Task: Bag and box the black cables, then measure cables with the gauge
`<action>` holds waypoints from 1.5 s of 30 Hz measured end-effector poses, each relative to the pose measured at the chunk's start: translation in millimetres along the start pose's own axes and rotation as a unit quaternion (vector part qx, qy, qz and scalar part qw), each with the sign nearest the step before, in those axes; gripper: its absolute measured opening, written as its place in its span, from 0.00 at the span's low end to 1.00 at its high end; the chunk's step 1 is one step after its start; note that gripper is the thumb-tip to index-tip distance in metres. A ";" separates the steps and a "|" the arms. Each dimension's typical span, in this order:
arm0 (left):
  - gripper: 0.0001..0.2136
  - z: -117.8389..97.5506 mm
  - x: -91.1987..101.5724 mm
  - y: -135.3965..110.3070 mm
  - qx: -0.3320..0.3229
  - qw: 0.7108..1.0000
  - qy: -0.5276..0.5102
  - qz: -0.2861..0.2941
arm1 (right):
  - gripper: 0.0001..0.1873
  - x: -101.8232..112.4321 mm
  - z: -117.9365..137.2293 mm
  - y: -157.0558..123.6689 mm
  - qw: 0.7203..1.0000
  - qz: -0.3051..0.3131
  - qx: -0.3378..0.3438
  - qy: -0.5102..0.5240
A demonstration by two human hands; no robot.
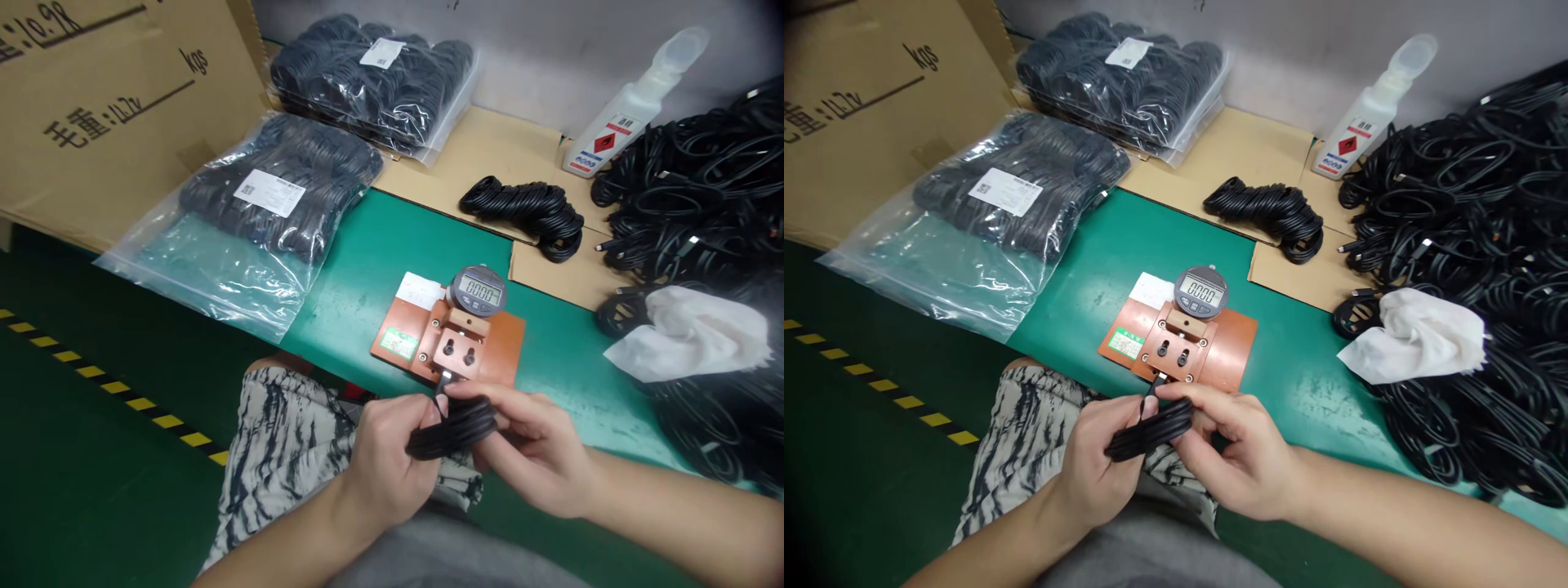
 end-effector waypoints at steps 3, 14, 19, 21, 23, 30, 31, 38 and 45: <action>0.16 1.2 -1.1 1.0 0.017 1.000 -0.008 0.008 | 0.19 1.2 0.9 -0.2 1.000 -0.007 0.004 -0.007; 0.17 2.2 -2.0 7.7 0.041 0.997 -0.063 0.019 | 0.18 10.9 4.9 1.6 0.998 -0.062 0.017 0.011; 0.15 2.3 -2.0 6.7 0.046 0.996 -0.075 0.026 | 0.19 8.8 7.0 3.1 0.997 -0.063 0.029 0.035; 0.14 3.7 -2.7 5.8 0.048 0.996 -0.073 0.031 | 0.19 8.0 6.8 3.0 0.997 -0.062 0.032 0.038; 0.14 6.8 -2.2 4.9 0.055 0.996 -0.061 0.027 | 0.19 7.6 6.0 2.7 0.997 -0.063 0.035 0.035; 0.14 9.4 -0.8 5.2 0.061 0.997 -0.046 0.018 | 0.19 7.4 5.9 2.9 0.997 -0.060 0.040 0.029; 0.13 8.7 -0.8 5.5 0.060 0.997 -0.050 0.019 | 0.19 7.4 6.3 3.2 0.997 -0.059 0.040 0.029; 0.15 9.1 -0.6 4.0 0.067 0.997 -0.039 0.022 | 0.19 7.2 5.2 2.8 0.997 -0.057 0.035 0.037; 0.14 5.9 -0.1 6.1 0.057 0.997 -0.053 0.023 | 0.20 6.5 6.9 2.9 0.997 -0.056 0.041 0.033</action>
Point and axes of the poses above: each hand's wrist, its own y-axis towards the middle knuckle, its own x-axis out of the back of the hand, z = x × y, the point moved 10 cm from there along y, towards the middle knuckle, and after that the axes turned 6 degrees about y, right-handed, at the moved point
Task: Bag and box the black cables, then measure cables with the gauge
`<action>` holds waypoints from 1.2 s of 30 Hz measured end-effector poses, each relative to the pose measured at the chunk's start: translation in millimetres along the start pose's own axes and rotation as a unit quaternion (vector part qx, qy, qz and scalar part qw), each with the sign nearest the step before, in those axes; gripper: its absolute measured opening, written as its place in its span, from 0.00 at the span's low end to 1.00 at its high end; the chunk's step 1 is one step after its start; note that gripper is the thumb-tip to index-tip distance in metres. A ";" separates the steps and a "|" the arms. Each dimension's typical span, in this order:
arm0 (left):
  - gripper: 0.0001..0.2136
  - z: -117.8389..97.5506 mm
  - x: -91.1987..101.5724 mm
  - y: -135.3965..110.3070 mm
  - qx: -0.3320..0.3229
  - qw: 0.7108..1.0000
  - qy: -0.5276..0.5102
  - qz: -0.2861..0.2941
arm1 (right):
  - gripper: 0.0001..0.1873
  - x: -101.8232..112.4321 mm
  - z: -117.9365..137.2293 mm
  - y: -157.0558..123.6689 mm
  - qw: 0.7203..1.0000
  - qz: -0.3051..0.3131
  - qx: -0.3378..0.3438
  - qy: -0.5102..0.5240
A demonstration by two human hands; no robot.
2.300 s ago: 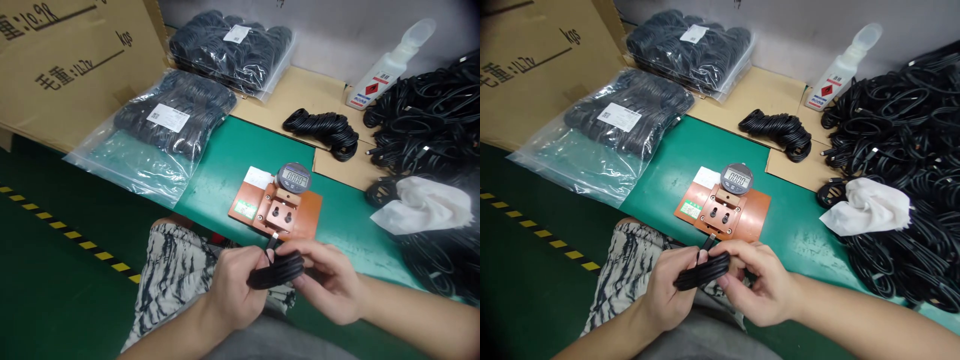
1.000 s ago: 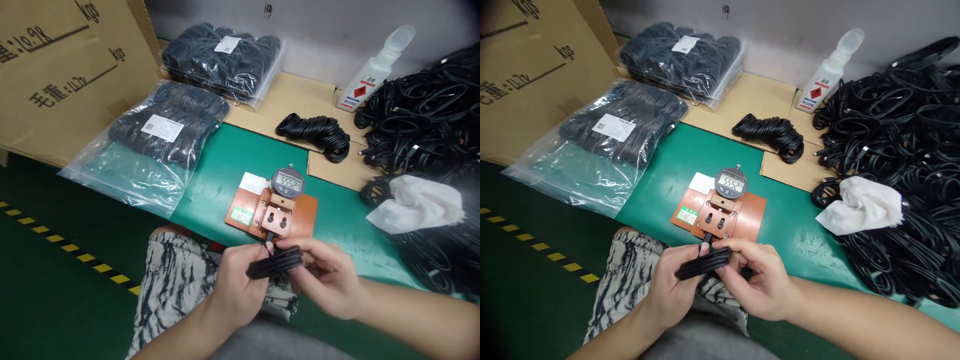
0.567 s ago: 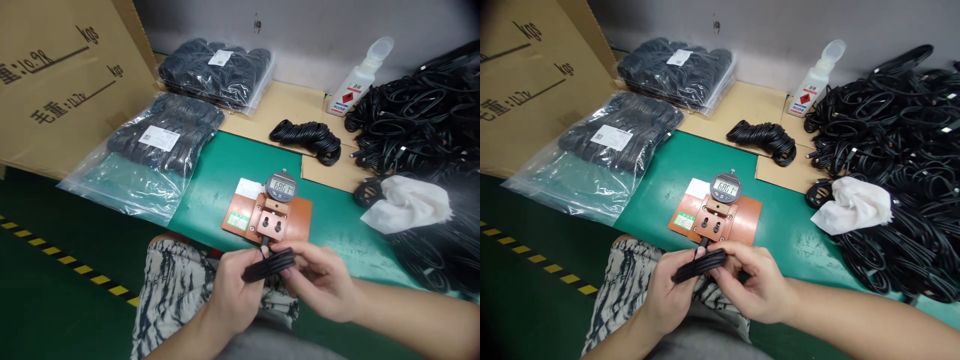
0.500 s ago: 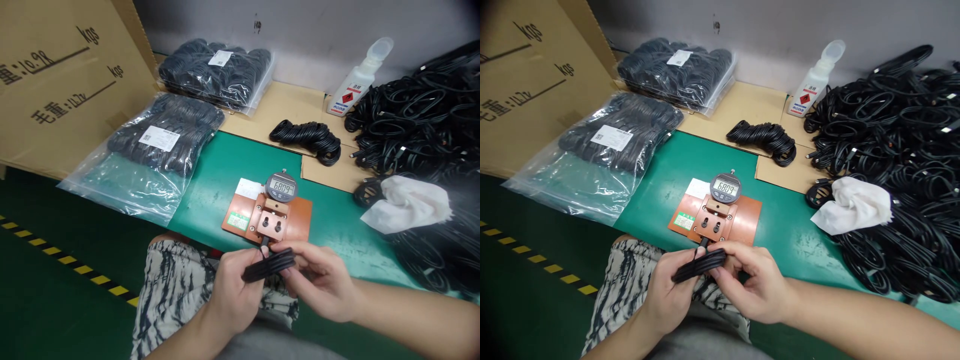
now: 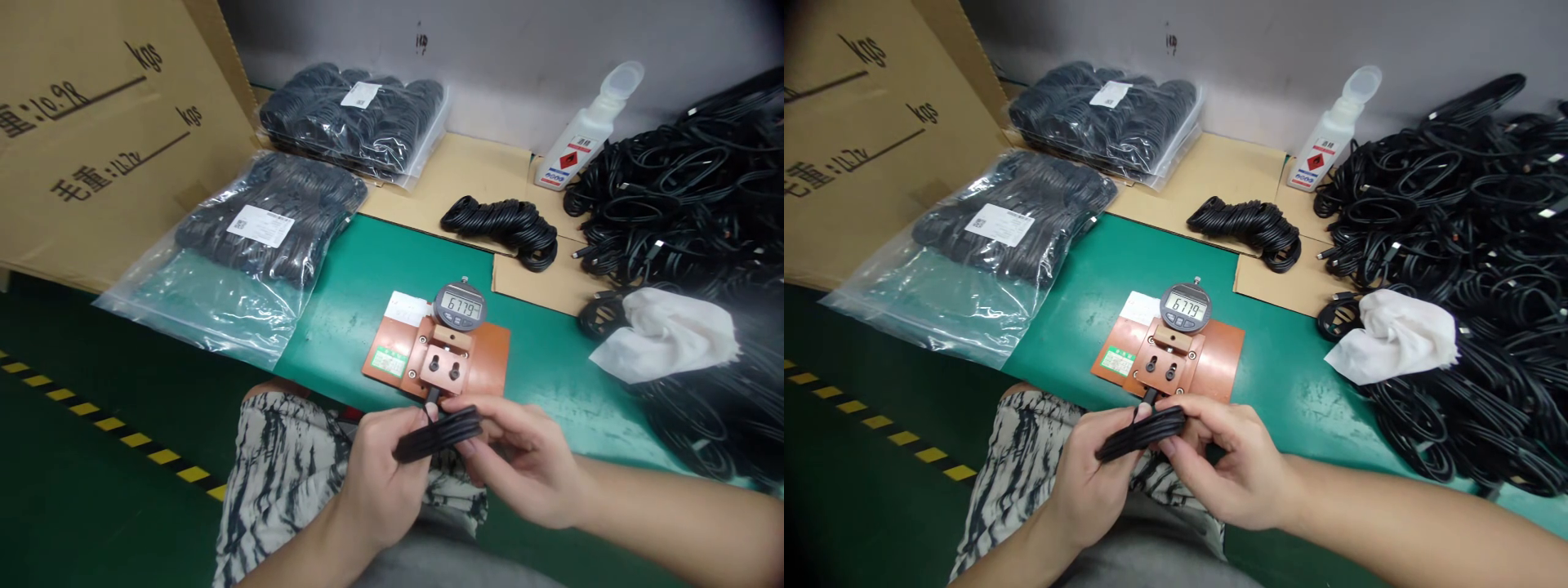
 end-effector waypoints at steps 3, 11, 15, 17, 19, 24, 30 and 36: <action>0.15 -6.6 -0.7 -4.5 -0.030 0.999 0.016 0.008 | 0.22 -1.8 3.9 0.1 1.000 0.018 0.022 -0.011; 0.16 -6.2 -1.8 -11.3 -0.044 0.999 0.019 0.012 | 0.23 -4.6 10.1 2.6 0.997 0.041 0.050 -0.043; 0.17 -4.4 -0.6 -7.2 -0.036 0.999 0.010 0.006 | 0.23 -5.7 7.1 1.9 0.997 0.047 0.033 -0.052; 0.17 -4.0 -0.1 -5.8 -0.034 0.999 0.010 0.004 | 0.23 -6.3 4.9 1.2 0.997 0.051 0.024 -0.056; 0.17 -3.7 -0.3 -4.8 -0.031 0.999 0.010 0.005 | 0.23 -6.4 3.6 1.0 0.997 0.051 0.019 -0.053; 0.17 -2.7 -1.0 -3.0 -0.023 1.000 0.000 0.006 | 0.24 -6.6 2.2 0.7 0.998 0.051 0.014 -0.040; 0.16 0.3 -1.1 -1.2 -0.015 1.000 -0.015 0.004 | 0.23 -4.9 -1.3 -2.7 0.999 0.033 0.009 -0.041; 0.16 8.4 -1.5 -1.4 0.011 1.000 -0.010 -0.002 | 0.20 -3.2 0.0 -1.5 0.999 0.017 0.017 -0.041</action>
Point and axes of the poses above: each hand's wrist, its own y-axis towards the middle knuckle, its own x-axis out of the back of the hand, z = x × y, the point moved 10 cm from there along y, towards the middle knuckle, and after that the axes turned 6 degrees about y, right-handed, at the moved point
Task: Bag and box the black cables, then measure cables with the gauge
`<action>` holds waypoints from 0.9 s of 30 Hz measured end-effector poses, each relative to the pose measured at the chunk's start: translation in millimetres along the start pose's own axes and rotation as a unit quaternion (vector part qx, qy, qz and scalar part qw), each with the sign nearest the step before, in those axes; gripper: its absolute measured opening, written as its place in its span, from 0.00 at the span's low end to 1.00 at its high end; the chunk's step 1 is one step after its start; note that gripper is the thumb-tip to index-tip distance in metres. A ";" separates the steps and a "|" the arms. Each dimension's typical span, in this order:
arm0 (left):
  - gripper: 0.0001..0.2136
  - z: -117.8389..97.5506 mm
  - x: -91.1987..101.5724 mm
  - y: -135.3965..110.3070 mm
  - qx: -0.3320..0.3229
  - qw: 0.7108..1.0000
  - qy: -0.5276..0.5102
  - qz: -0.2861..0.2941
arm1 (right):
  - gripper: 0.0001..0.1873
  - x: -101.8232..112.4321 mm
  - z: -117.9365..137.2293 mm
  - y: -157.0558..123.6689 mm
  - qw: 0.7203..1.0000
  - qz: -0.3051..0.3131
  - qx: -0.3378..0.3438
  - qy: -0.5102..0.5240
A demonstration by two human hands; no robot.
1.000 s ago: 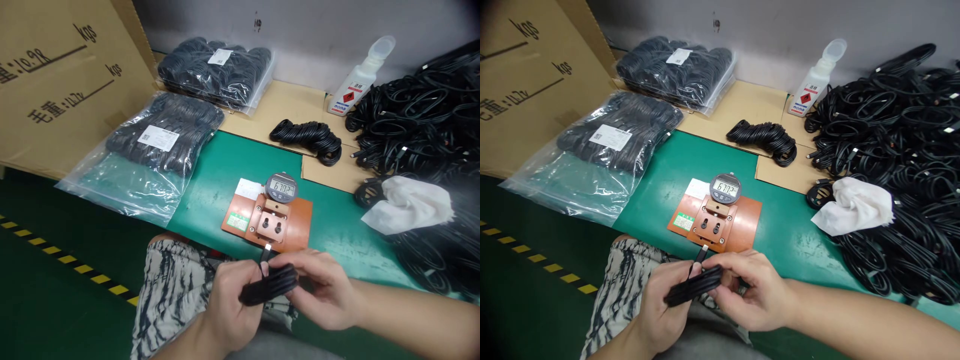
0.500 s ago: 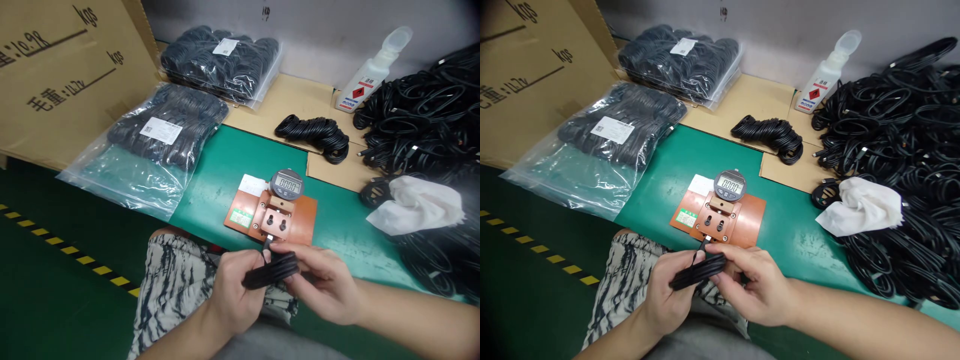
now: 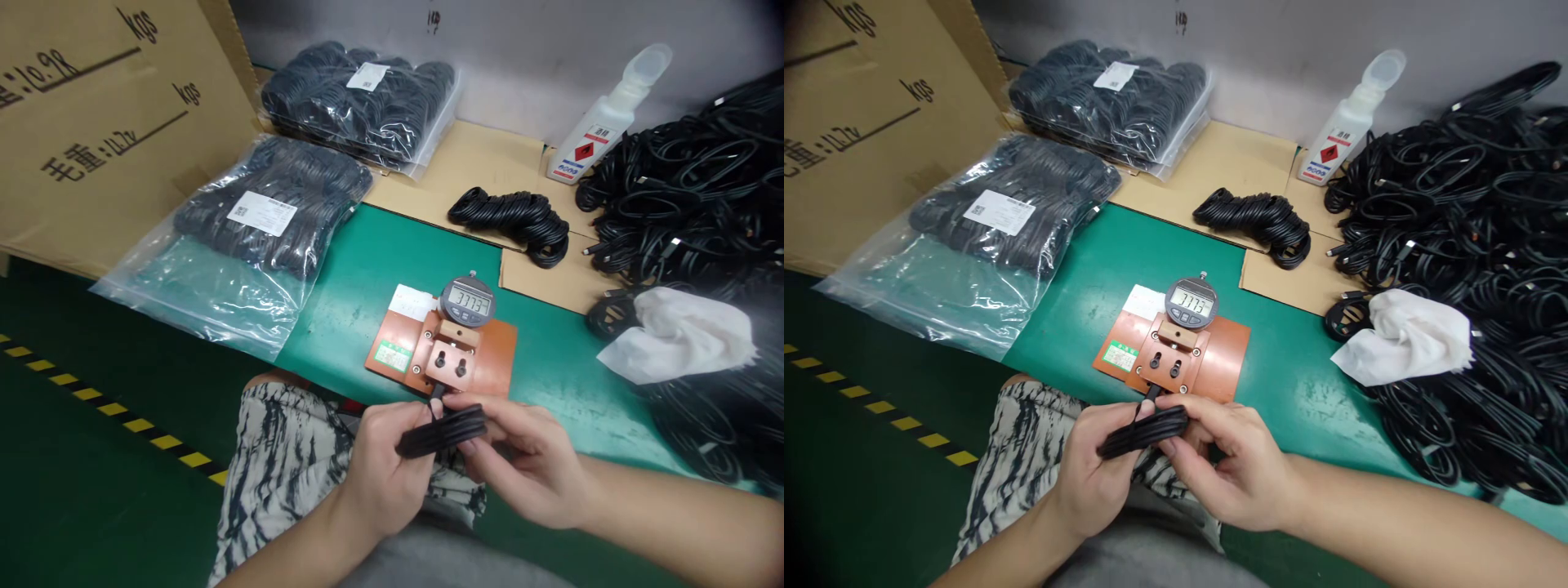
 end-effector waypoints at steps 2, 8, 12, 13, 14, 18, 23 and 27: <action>0.16 0.3 0.9 0.3 0.000 1.000 0.005 -0.007 | 0.19 1.0 0.7 0.5 1.000 -0.004 -0.001 -0.005; 0.17 -1.1 3.6 1.5 -0.002 1.000 0.019 -0.018 | 0.20 0.7 -0.4 -0.1 1.000 -0.001 -0.010 -0.003; 0.17 -0.7 4.0 1.8 0.000 1.000 0.015 -0.018 | 0.20 0.2 -2.3 -1.0 1.000 0.002 -0.012 0.004; 0.17 -0.4 3.6 1.9 0.001 1.000 0.013 -0.015 | 0.20 0.3 -2.9 -1.1 1.000 0.002 -0.014 0.004; 0.17 0.1 3.2 1.9 0.004 1.000 0.011 -0.013 | 0.19 0.5 -3.2 -1.2 1.000 0.001 -0.015 0.004; 0.16 -0.1 1.3 2.6 0.007 1.000 0.000 -0.001 | 0.18 0.5 -3.2 -1.0 1.000 0.003 -0.019 0.004; 0.16 -2.1 -1.5 2.9 0.006 1.000 -0.017 0.014 | 0.19 -0.9 -3.7 -1.4 1.000 0.005 -0.021 0.019; 0.16 -1.8 -1.0 1.7 0.005 1.000 -0.018 0.011 | 0.20 -0.8 -4.7 -1.4 1.000 0.004 -0.021 0.017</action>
Point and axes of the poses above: each hand's wrist, its own y-axis towards the middle knuckle, its own x-axis out of the back of the hand, z = x × y, the point moved 10 cm from there along y, towards the middle knuckle, and after that the axes turned 6 degrees about y, right-handed, at the moved point
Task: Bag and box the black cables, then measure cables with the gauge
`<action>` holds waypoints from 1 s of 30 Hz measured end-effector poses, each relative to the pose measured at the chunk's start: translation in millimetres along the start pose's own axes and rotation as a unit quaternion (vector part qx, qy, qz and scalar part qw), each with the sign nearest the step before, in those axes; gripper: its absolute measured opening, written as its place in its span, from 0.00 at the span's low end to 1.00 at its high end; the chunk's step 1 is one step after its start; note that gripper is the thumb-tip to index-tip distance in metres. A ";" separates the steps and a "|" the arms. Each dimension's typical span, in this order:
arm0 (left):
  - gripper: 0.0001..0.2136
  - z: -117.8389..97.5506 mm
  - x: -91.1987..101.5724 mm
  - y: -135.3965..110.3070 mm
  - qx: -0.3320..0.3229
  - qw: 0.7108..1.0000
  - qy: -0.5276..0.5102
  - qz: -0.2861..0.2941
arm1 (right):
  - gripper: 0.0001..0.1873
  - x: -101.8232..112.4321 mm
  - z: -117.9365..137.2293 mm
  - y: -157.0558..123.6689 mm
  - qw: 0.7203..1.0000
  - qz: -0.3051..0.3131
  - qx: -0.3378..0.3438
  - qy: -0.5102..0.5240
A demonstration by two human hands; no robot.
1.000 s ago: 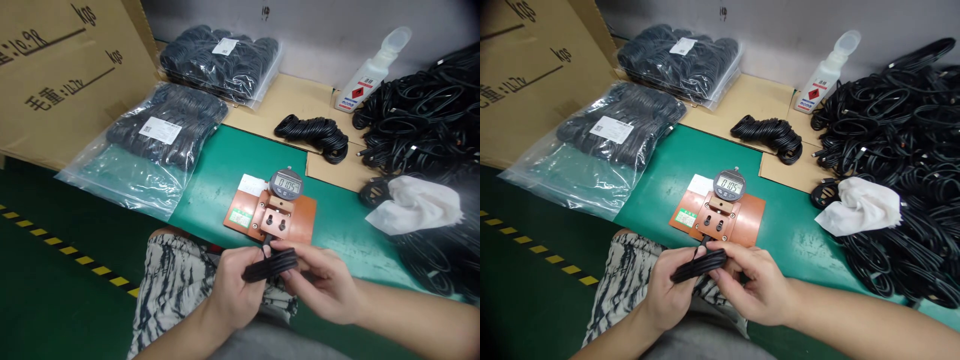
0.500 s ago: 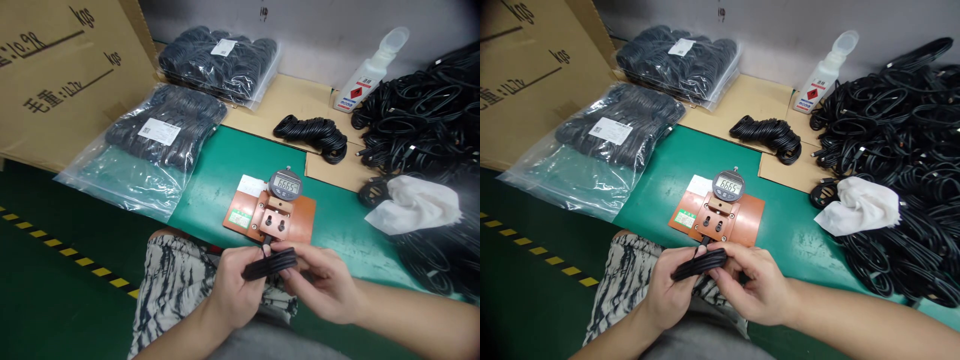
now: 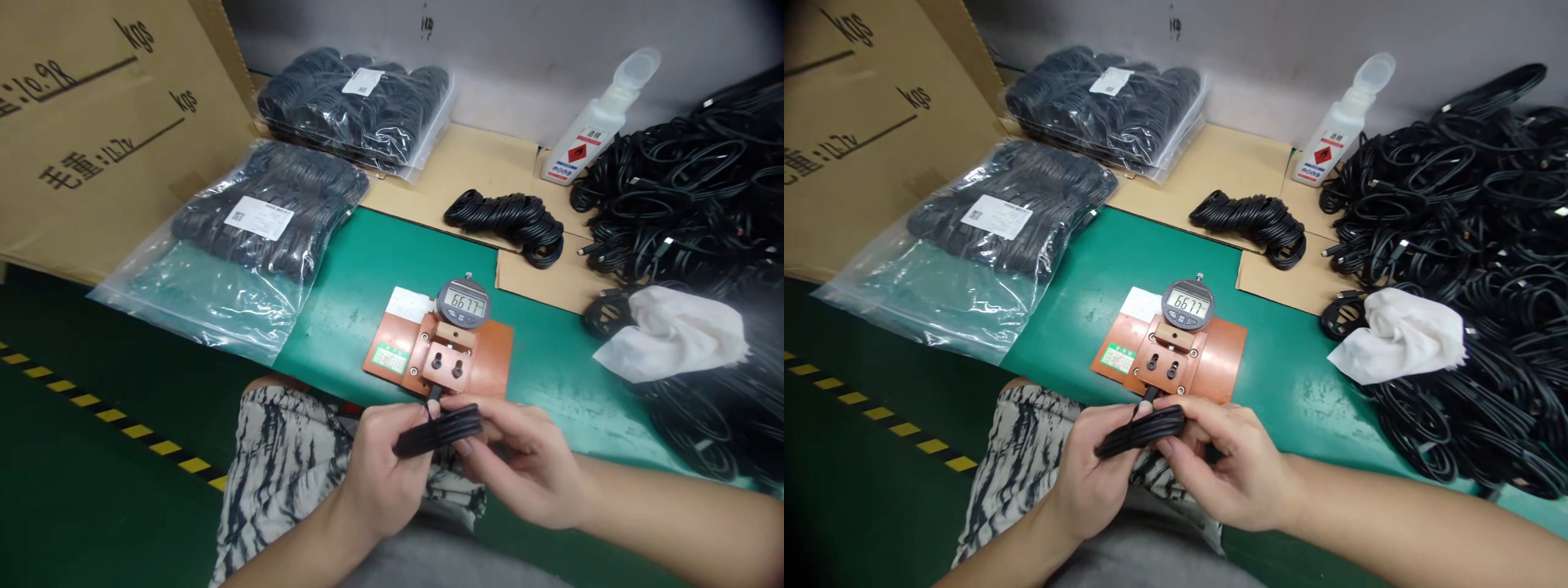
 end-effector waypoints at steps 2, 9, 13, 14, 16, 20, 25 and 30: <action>0.16 0.3 2.0 -0.3 -0.003 1.000 0.007 -0.011 | 0.20 0.0 0.0 0.3 1.000 0.000 0.000 -0.001; 0.15 0.8 -0.8 0.8 -0.001 1.000 -0.006 0.001 | 0.20 0.4 2.5 0.6 1.000 -0.002 0.007 0.002; 0.16 2.8 -1.7 0.4 0.009 1.000 -0.009 0.007 | 0.21 0.5 1.8 -0.3 1.000 -0.004 0.014 -0.002; 0.16 3.2 -1.9 0.1 0.010 1.000 -0.009 0.008 | 0.22 0.2 1.0 -0.4 1.000 -0.003 0.013 -0.001; 0.16 3.1 -2.4 -0.2 0.009 1.000 -0.009 0.009 | 0.22 -0.3 -0.6 -0.5 1.000 -0.001 0.009 -0.002; 0.16 1.9 -3.1 0.4 0.008 1.000 -0.018 0.009 | 0.21 -0.5 0.0 -0.8 1.000 0.001 0.008 0.000; 0.17 3.6 -1.9 0.3 0.014 1.000 -0.013 0.008 | 0.22 -1.0 1.9 0.9 1.000 0.005 0.008 0.000; 0.16 -1.8 0.1 -10.8 -0.022 1.000 0.012 -0.003 | 0.19 -2.5 6.0 0.6 1.000 0.017 0.006 0.017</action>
Point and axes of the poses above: each hand's wrist, its own y-axis towards the middle knuckle, its own x-axis out of the back of the hand, z = x × y, the point moved 10 cm from there along y, towards the middle knuckle, and after that the axes turned 6 degrees about y, right-handed, at the moved point
